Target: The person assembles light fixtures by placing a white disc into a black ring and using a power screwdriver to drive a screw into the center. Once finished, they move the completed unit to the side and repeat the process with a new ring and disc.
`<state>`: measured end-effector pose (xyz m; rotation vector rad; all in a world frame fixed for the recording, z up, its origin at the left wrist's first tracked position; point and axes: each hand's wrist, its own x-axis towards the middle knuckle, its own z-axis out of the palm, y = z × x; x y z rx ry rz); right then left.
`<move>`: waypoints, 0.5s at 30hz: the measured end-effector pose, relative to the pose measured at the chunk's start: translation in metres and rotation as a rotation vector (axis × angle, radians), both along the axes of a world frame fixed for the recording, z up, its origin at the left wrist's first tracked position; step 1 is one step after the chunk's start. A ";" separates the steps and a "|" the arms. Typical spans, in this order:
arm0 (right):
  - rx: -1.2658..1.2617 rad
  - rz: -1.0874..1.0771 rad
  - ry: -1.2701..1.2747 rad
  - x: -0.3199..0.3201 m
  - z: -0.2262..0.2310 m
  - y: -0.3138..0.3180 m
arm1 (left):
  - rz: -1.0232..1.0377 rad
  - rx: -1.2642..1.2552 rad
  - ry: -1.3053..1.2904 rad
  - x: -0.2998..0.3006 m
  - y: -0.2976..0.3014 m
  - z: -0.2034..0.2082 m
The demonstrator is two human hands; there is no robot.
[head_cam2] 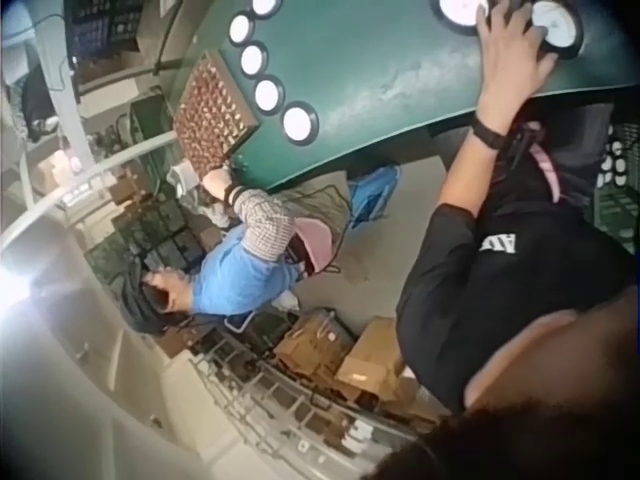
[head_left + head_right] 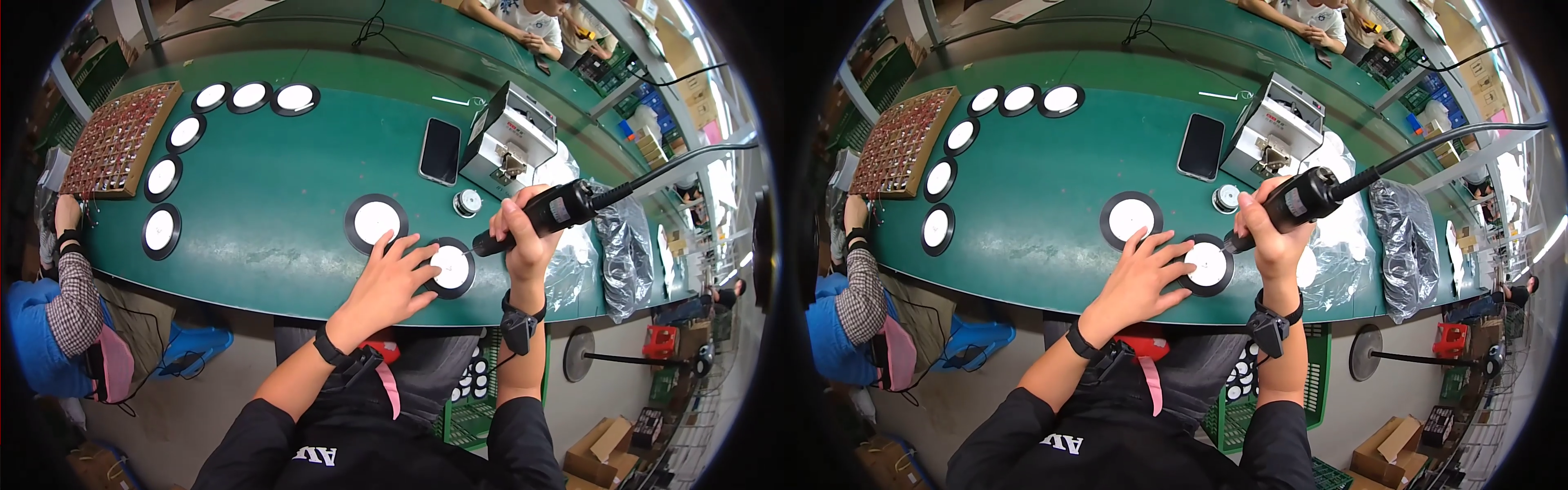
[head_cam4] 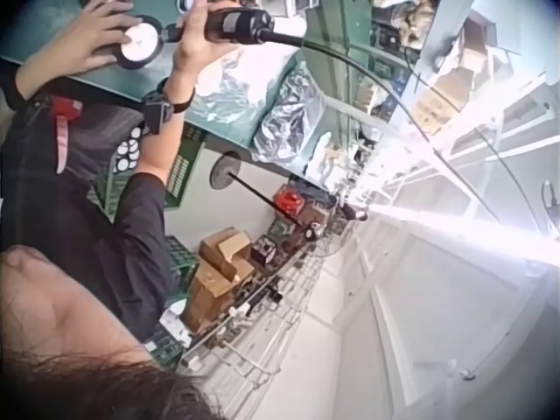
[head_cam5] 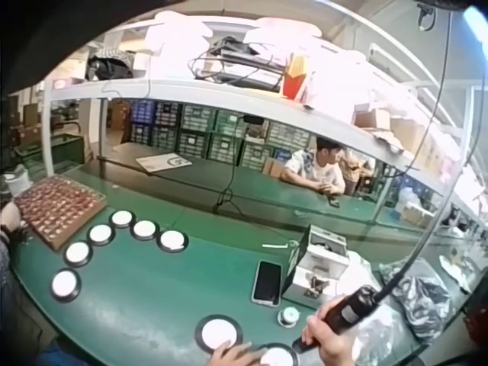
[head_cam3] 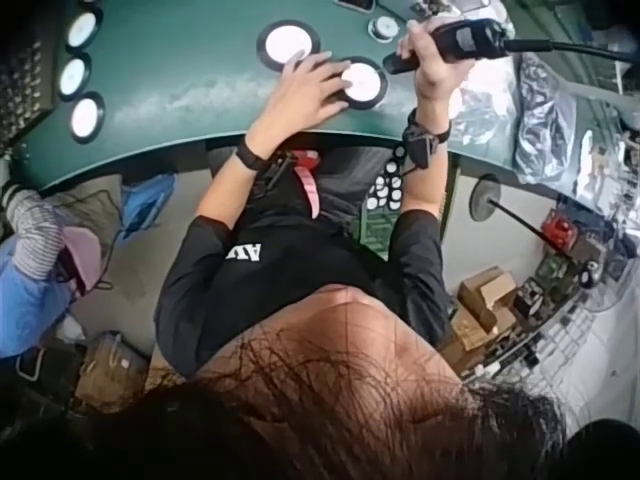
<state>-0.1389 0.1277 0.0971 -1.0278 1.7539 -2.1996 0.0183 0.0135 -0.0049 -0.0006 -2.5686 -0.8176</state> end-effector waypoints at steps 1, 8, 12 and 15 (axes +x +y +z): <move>-0.006 -0.002 0.005 0.001 0.000 0.000 | 0.001 -0.001 -0.007 0.001 0.000 0.000; -0.032 0.106 -0.026 -0.008 -0.007 0.011 | -0.015 -0.023 -0.017 0.001 0.003 0.003; -0.079 0.131 -0.034 -0.014 -0.004 0.016 | -0.023 -0.059 -0.027 -0.004 0.000 0.005; -0.067 0.170 0.058 -0.016 0.010 0.036 | -0.049 -0.087 -0.038 -0.003 0.006 0.000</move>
